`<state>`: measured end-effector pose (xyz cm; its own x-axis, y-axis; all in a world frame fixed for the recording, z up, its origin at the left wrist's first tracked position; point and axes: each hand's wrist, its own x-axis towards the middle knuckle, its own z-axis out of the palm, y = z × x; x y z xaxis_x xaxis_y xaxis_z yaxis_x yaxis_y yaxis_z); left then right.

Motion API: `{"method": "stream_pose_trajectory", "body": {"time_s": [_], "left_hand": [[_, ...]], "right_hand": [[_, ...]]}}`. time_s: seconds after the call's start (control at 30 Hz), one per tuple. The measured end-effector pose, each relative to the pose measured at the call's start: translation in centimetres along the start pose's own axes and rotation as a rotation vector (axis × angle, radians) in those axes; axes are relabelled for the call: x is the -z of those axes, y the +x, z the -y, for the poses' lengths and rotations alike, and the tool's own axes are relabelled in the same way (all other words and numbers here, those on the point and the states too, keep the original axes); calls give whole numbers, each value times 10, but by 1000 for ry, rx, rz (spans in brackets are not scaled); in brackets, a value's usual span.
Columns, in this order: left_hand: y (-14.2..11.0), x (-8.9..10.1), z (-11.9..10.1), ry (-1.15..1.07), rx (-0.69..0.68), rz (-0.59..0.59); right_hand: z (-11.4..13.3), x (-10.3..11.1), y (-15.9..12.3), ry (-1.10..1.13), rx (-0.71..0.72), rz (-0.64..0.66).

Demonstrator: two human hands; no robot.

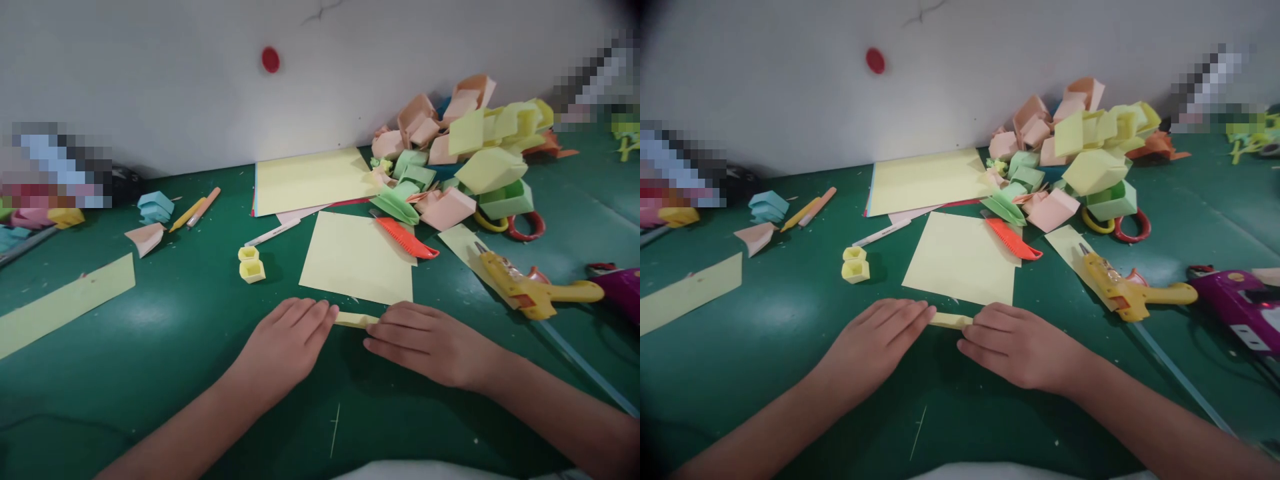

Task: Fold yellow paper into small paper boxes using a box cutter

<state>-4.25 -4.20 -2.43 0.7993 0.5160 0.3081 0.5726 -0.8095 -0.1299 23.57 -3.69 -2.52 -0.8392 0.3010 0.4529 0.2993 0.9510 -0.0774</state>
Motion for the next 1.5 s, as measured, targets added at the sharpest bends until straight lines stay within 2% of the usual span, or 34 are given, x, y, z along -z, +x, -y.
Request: {"method": "stream_pose_trajectory", "body": {"time_s": [0.13, 0.37, 0.63, 0.83, 1.17, 1.3, 1.37, 1.5], "left_hand": [[6, -5, -10, -43, -52, 29], [0, -7, 6, -221, -84, 114], [-4, -4, 9, -347, -104, 171], [-4, 6, 11, -510, -65, 298], [-6, 8, 14, -483, -90, 361], [-4, 10, 15, -486, -105, 382], [-4, 12, 17, -515, -117, 374], [-5, 14, 18, -552, -115, 337]], "right_hand": [[-2, -2, -2, 35, 23, 1], [-1, -2, -12, 162, -97, 11], [4, 4, -12, 135, -44, -3], [7, 7, -19, 207, -96, 18], [8, 1, -27, 202, -109, 19], [13, 3, -21, 170, -119, 21], [17, 4, -14, 133, -174, 54], [21, 3, -1, 68, -274, 210]]}}
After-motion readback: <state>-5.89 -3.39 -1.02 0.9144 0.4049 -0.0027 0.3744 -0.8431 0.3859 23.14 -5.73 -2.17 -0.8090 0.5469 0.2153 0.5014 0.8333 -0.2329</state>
